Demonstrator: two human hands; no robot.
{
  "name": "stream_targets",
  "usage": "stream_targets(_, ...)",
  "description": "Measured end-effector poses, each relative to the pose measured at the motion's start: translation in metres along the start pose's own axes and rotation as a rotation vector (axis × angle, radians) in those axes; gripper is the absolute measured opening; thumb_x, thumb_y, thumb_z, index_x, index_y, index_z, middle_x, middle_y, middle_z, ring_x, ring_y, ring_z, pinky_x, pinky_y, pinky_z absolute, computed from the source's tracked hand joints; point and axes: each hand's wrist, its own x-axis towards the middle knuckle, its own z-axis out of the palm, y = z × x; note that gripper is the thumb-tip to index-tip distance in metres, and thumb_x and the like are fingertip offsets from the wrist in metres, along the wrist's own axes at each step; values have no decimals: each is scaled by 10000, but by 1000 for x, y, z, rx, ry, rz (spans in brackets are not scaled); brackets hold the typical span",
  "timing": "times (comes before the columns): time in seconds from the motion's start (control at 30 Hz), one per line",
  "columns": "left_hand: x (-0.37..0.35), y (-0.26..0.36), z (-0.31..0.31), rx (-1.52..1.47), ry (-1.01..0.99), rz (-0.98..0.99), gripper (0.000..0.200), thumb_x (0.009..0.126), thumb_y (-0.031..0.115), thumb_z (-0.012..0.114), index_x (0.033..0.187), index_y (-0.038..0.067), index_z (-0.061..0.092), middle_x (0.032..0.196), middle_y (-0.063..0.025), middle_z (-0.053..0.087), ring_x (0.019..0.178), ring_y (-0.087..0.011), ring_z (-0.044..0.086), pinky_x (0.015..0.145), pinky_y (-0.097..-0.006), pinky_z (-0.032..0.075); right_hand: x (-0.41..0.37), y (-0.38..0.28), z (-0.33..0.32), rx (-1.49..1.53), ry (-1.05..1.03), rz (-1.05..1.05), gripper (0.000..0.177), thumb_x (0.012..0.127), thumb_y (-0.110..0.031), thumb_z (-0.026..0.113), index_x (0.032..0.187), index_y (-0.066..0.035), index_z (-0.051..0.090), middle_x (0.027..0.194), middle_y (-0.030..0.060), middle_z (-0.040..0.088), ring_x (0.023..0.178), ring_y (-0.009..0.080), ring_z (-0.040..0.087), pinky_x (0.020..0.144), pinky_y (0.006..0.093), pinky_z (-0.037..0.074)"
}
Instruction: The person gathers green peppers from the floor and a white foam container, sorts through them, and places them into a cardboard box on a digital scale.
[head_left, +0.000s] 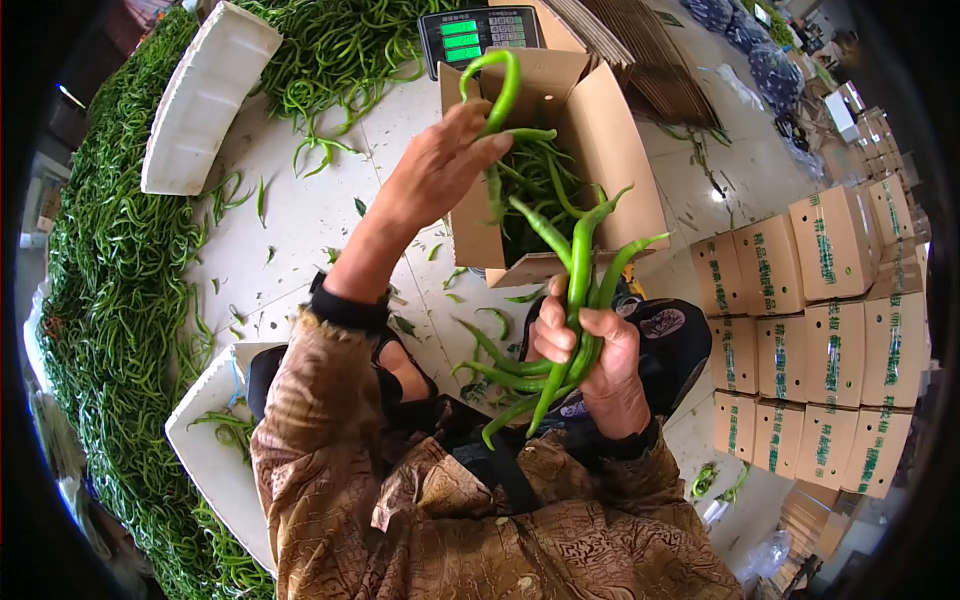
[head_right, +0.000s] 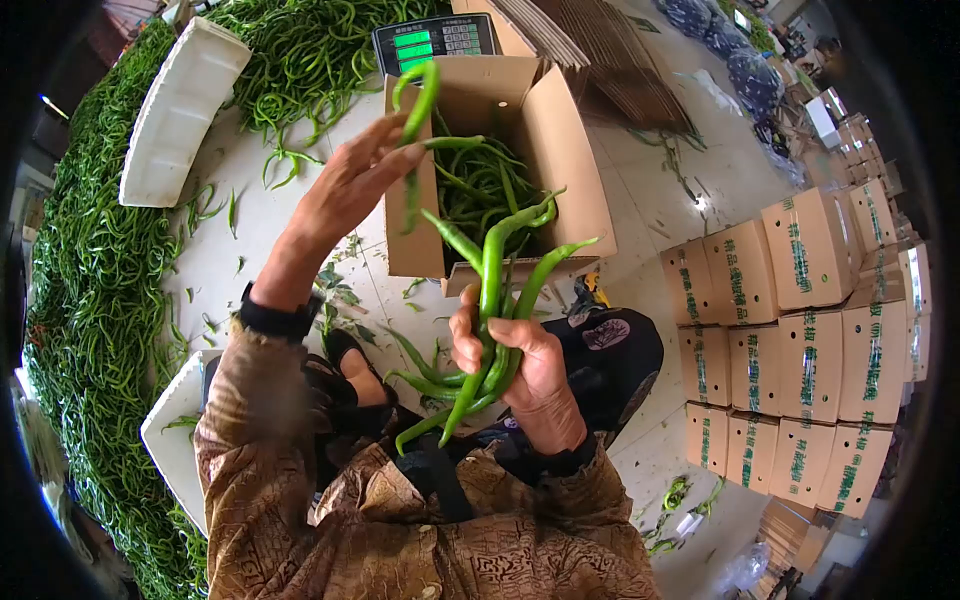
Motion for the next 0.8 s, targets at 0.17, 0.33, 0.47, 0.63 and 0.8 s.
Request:
stream_targets(0.17, -27, -3, 10, -372, 139, -172, 339, 986, 229, 505, 1195, -26, 586, 1043, -117, 675, 972, -163, 640, 873, -299, 497, -1, -17, -6, 13, 34, -71, 431, 811, -106, 618, 1202, 27, 494, 1030, 185, 586, 836, 232, 569, 707, 350, 475)
stream_targets(0.33, -90, 1, 20, -580, -2, -433, 276, 978, 206, 521, 1156, 17, 614, 988, -93, 679, 927, -165, 651, 830, -290, 503, 3, -25, -16, 86, -97, -46, 465, 804, -75, 614, 1236, 31, 477, 995, 160, 624, 710, 143, 510, 624, 283, 425)
stream_targets(0.47, -131, -6, 35, -868, 219, -592, 195, 948, 151, 556, 1090, 32, 618, 944, -58, 650, 877, -144, 613, 817, -279, 477, 3, -25, -21, 98, -81, -58, 462, 837, -79, 596, 1261, 39, 458, 961, 139, 622, 717, 142, 512, 634, 281, 428)
stream_targets(0.63, -172, -1, 46, -918, 150, -521, 146, 921, 54, 561, 1054, 10, 603, 921, -47, 640, 838, -121, 591, 797, -264, 473, 3, -22, -22, 130, -20, -86, 459, 847, -82, 592, 1271, 36, 464, 933, 114, 594, 749, 143, 499, 682, 296, 420)
stream_targets(0.8, -183, 12, 53, -838, 195, -505, 139, 902, 17, 527, 1021, 8, 597, 929, -42, 624, 827, -111, 571, 787, -252, 465, 3, -17, -19, 44, 58, -123, 436, 854, -83, 590, 1264, 30, 491, 941, 116, 579, 775, 160, 506, 726, 312, 427)
